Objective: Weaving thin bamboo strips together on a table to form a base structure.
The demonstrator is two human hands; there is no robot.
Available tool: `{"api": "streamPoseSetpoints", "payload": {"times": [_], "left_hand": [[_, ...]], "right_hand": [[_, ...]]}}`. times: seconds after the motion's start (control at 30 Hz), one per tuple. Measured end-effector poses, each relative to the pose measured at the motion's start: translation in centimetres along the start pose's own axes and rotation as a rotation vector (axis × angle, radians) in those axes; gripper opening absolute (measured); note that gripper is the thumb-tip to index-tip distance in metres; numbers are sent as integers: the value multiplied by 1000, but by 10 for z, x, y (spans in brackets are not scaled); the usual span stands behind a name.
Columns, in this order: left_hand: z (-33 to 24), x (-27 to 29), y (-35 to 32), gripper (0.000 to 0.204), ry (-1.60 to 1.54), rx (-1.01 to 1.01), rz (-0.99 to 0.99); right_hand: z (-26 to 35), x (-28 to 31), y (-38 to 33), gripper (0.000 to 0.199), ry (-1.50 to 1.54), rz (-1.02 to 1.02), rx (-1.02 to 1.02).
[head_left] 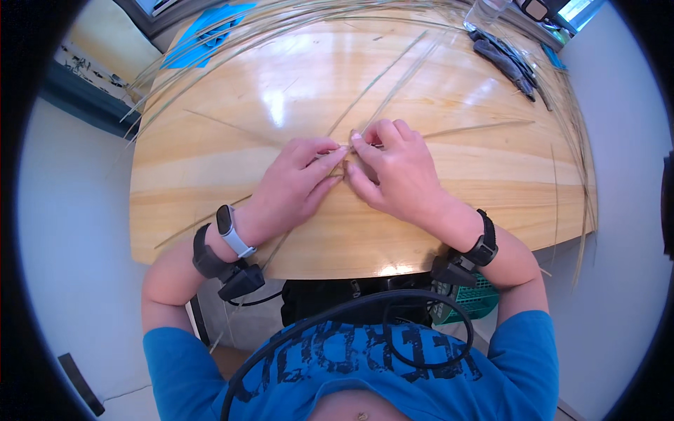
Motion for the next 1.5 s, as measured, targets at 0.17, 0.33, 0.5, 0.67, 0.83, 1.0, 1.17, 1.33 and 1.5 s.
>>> {"api": "streamPoseSetpoints", "payload": {"times": [0.17, 0.33, 0.5, 0.67, 0.83, 1.0, 1.17, 1.33, 1.5], "left_hand": [[-6, -2, 3, 40, 106, -91, 7], [-9, -4, 4, 39, 200, -124, 30], [-9, -5, 5, 35, 230, -162, 48], [-11, -4, 4, 38, 230, -143, 95], [-12, -6, 4, 39, 258, -133, 108], [-14, -5, 5, 40, 261, -96, 143], [-14, -7, 5, 40, 260, -86, 170], [-18, -6, 8, 39, 261, -92, 172], [-19, -7, 11, 37, 226, -101, 163]], "right_hand": [[-7, 2, 0, 29, 116, -4, -18], [-10, 2, 1, 29, 127, -12, -12], [-11, 3, 0, 28, 143, -31, -19], [-14, 6, 1, 30, 188, -1, -49], [-31, 10, 1, 34, 271, 55, -128], [-49, 26, -5, 34, 135, 45, -163], [-101, 50, -18, 30, 44, 58, -279], [-199, 107, -48, 34, -6, 131, -659], [-336, 188, -122, 34, -309, -106, -966]]}}
Point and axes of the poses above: each hand's wrist, its own y-axis towards the middle knuckle, its own x-axis out of the back of the hand, z = x × y, the point moved 5 cm from there along y, towards the middle knuckle, and after that the axes turned 3 degrees about z, right-handed, at the moved point
